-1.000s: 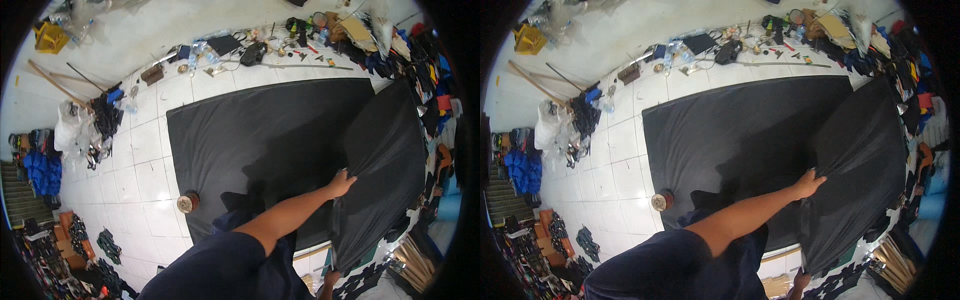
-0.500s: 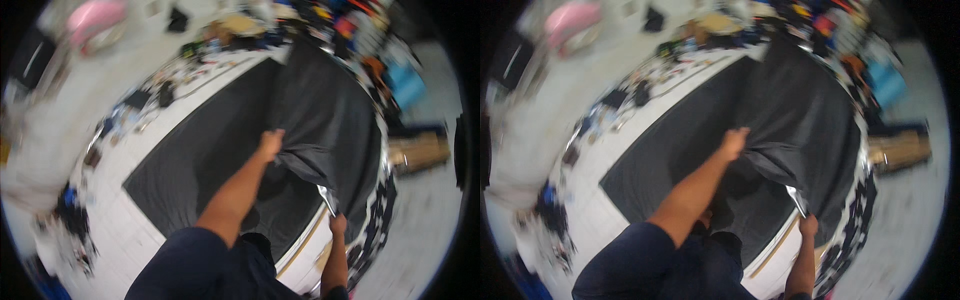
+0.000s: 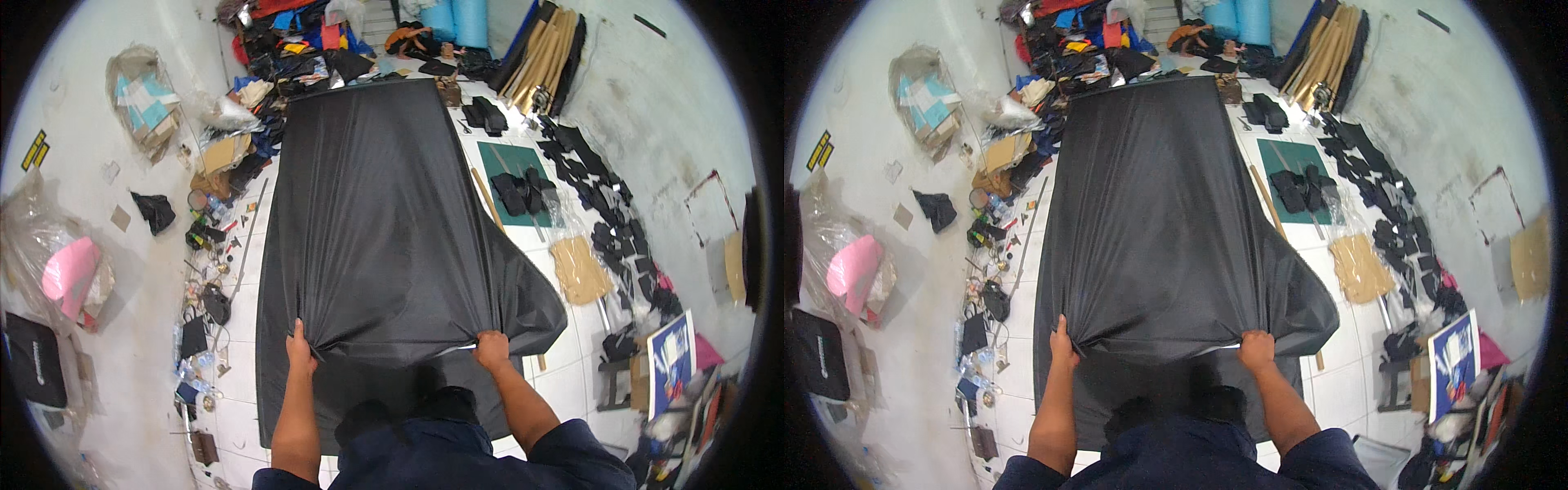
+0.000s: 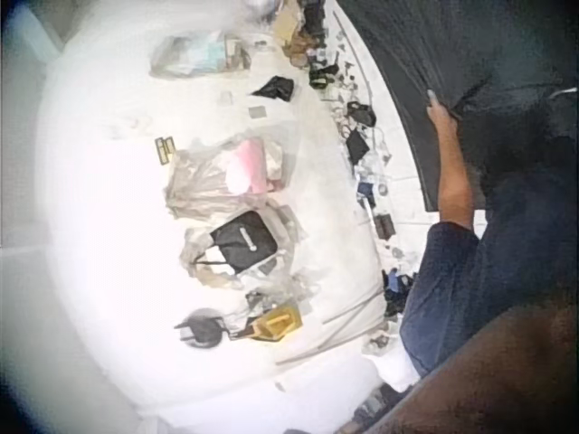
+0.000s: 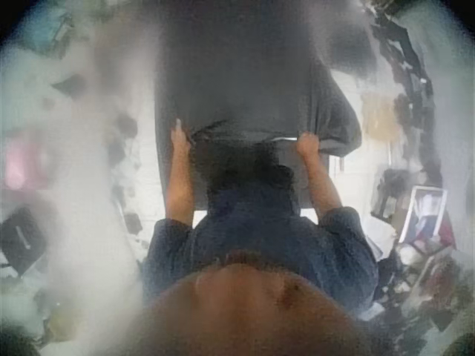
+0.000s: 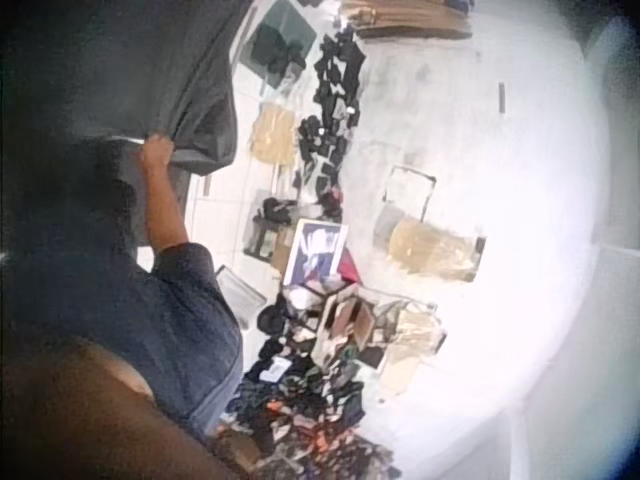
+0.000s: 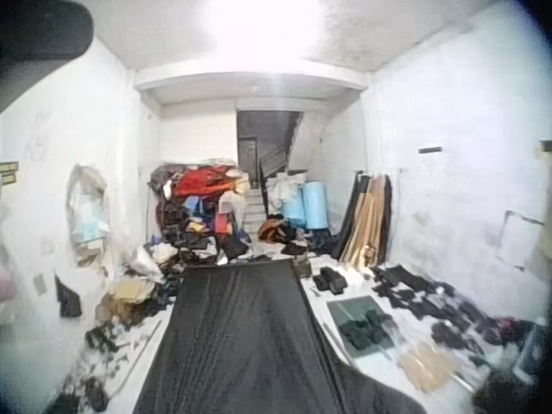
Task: The person cuts a large black fabric sheet laid on the floor using shears, then folds and unfolds it to align edges. They use a wooden stick to measure and mark the fabric before cutting again. The process repeats with folding, measuring, and cutting.
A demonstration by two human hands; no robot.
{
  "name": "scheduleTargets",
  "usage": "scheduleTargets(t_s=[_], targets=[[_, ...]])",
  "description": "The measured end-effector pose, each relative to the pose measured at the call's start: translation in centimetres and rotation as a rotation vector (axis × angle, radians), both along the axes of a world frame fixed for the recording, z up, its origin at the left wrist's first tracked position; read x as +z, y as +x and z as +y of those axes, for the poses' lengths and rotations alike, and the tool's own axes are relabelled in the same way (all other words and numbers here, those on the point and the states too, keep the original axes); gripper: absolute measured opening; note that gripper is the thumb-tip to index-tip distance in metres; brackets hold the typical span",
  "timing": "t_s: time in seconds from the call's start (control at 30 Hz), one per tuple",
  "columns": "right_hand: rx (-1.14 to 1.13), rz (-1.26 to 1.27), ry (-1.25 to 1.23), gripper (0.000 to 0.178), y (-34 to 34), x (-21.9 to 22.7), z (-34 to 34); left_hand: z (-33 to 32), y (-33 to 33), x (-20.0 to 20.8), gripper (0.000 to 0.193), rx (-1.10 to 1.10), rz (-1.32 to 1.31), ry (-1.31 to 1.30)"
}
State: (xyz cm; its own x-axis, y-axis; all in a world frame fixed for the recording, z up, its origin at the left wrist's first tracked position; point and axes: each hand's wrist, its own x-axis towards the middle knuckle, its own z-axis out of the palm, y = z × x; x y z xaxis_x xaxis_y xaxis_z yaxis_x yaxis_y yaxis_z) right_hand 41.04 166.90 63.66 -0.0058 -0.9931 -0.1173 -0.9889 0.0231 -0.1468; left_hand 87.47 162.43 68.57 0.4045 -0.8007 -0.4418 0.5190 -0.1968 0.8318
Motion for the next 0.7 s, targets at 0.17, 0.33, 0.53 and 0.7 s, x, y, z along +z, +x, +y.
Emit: scheduleTargets(t_s=[0.17, 0.33, 0.53, 0.7], targets=[[-0.002, 0.052, 0.044, 0.028, 3.2, 0.7, 6.1, 6.1, 3.7, 0.8, 0.064, 0.001, 0.0, -0.03], [0.029, 0.14, -0.045, 0.026, 5.4, 0.8, 11.4, 11.2, 6.3, -0.9, 0.063, 0.013, 0.032, 0.018], [-0.051, 0.137, -0.118, 0.023, 5.3, 7.9, 9.2, 9.6, 6.3, 2.0, 0.054, -0.056, 0.128, -0.04], [-0.051, 0.198, -0.076, 0.024, 5.9, 9.3, 9.4, 10.1, 5.3, 1.2, 0.054, -0.101, 0.06, -0.176]])
